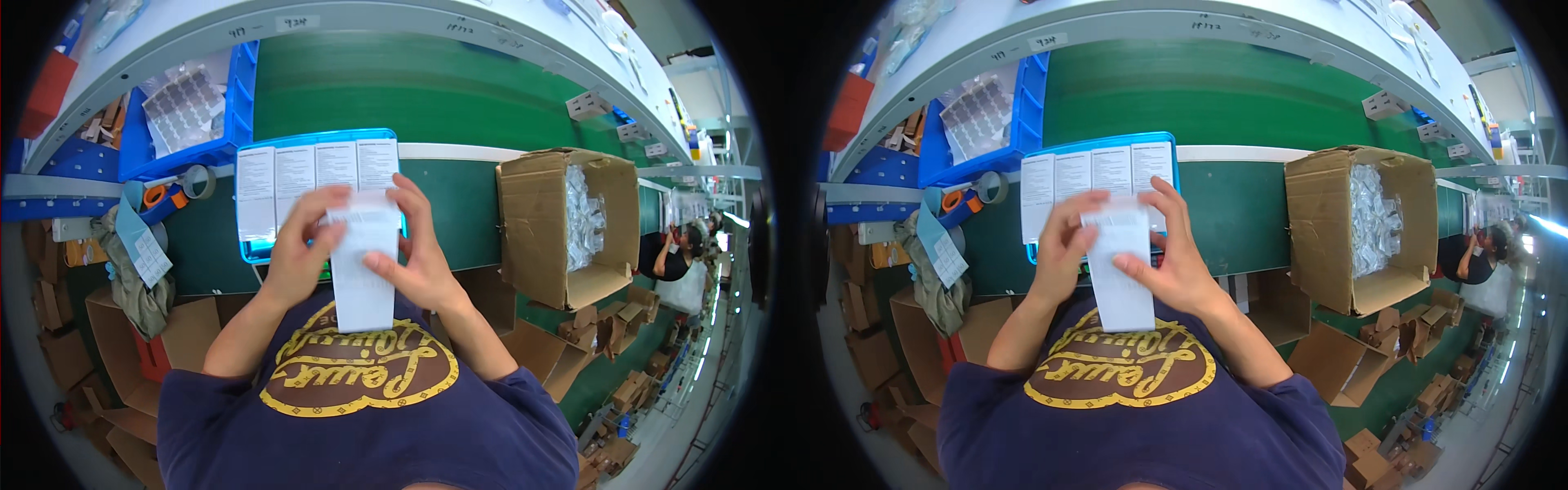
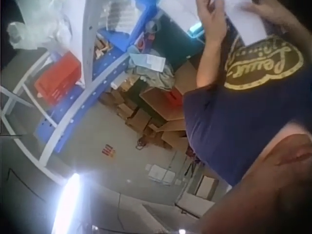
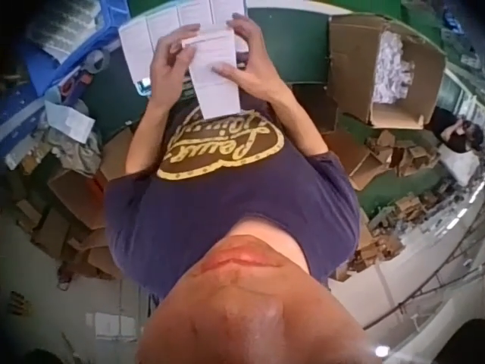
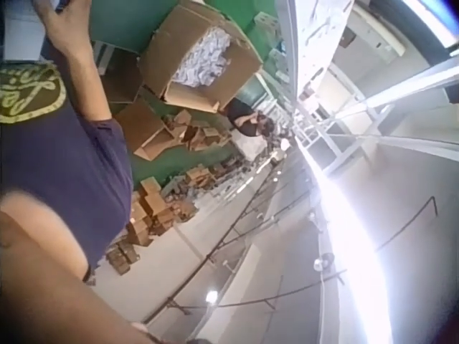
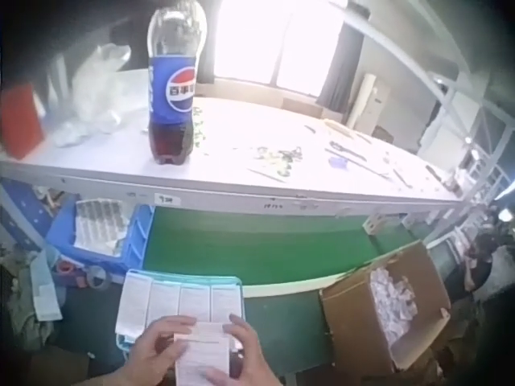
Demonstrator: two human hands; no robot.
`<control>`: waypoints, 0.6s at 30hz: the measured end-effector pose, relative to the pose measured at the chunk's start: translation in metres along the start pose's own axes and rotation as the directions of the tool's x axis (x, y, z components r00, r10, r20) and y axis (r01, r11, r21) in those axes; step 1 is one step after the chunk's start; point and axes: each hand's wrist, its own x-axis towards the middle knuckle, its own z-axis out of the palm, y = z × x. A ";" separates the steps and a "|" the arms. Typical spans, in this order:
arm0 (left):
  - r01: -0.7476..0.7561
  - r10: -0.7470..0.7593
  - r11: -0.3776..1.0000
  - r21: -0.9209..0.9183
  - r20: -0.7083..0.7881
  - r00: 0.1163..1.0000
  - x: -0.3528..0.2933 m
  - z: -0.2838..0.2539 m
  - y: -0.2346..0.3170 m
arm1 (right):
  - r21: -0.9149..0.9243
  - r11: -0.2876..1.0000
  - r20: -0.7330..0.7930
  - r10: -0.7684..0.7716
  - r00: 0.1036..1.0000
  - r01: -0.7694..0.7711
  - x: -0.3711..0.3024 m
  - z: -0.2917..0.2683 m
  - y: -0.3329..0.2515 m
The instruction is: Packing small components from a bulk bag into individual boxes and then into shipping cartons on an assembly line.
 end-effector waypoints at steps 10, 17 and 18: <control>0.148 -0.073 0.765 0.626 -0.145 0.987 0.093 -0.068 -0.071 | -0.006 0.965 -0.302 0.248 0.920 -0.262 0.083 0.079 0.093; -0.129 0.367 0.506 0.853 -0.077 0.927 0.099 -0.061 -0.070 | -0.001 0.999 -0.641 0.033 0.767 -0.044 0.065 0.086 0.107; -0.088 0.393 0.588 0.804 -0.189 0.900 0.094 -0.061 -0.068 | 0.020 1.000 -0.644 0.009 0.765 0.006 0.047 0.078 0.100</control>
